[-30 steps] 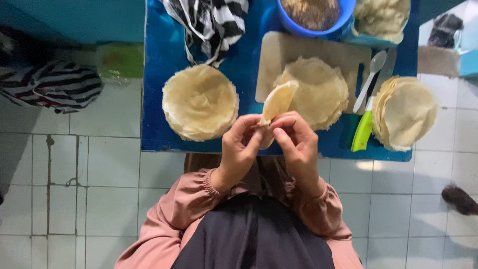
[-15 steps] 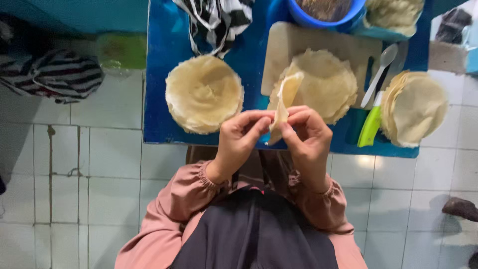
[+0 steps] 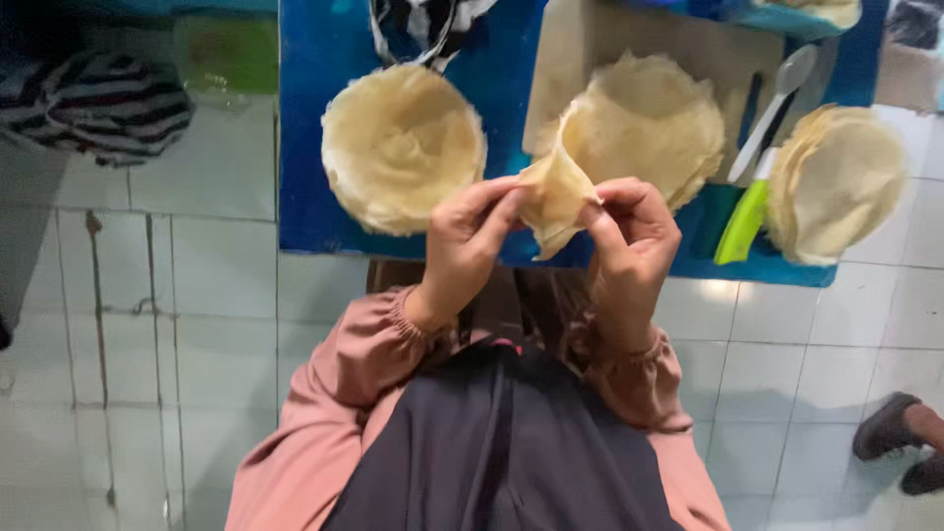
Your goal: The person sits on the floor at a low table and separates thin, round fried crackers that are stuck together, peeling each top layer off by hand and stacking the separated crackers on the table. They work through a pile of crackers one at a time, with bowls of ingredients and a cutting board nearby.
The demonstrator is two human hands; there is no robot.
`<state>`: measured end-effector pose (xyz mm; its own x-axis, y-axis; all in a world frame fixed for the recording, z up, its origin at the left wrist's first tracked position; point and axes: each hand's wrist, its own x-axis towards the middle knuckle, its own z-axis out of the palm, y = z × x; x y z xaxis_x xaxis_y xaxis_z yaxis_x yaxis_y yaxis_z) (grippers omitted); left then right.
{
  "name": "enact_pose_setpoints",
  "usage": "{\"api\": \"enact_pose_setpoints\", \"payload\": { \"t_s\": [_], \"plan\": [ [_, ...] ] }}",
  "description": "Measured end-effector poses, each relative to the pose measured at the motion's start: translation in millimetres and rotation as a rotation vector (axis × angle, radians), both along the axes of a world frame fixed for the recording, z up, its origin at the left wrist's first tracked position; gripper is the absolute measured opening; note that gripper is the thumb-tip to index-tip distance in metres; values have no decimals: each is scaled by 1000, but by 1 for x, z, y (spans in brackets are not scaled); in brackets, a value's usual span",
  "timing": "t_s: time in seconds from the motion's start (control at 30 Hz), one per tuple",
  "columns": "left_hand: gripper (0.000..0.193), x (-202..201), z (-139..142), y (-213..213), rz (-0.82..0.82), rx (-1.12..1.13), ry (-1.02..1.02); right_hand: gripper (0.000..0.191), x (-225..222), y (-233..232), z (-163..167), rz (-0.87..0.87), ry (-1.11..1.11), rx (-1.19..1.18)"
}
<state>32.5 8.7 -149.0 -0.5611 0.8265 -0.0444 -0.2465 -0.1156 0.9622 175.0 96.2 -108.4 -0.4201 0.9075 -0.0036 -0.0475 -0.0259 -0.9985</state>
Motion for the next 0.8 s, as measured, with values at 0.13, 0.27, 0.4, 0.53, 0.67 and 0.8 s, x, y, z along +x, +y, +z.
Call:
{"api": "enact_pose_setpoints", "payload": {
  "t_s": [0.13,0.27,0.4,0.53,0.67,0.8],
  "plan": [
    [17,-10,19,16,76,92,223,20,-20,19,13,92,100,5],
    [17,-5,27,8,-8,122,472,27,-26,14,18,167,-98,279],
    [14,-1,6,0,57,49,-124,13,-12,14,6,49,67,30],
    [15,-9,0,4,81,308,-712,9,-7,21,-2,-41,382,-313],
    [29,-6,16,7,-72,224,-837,7,-14,11,5,137,446,-389],
    [43,-6,21,6,-75,167,-357,12,-19,4,11,102,360,-337]
  ]
}}
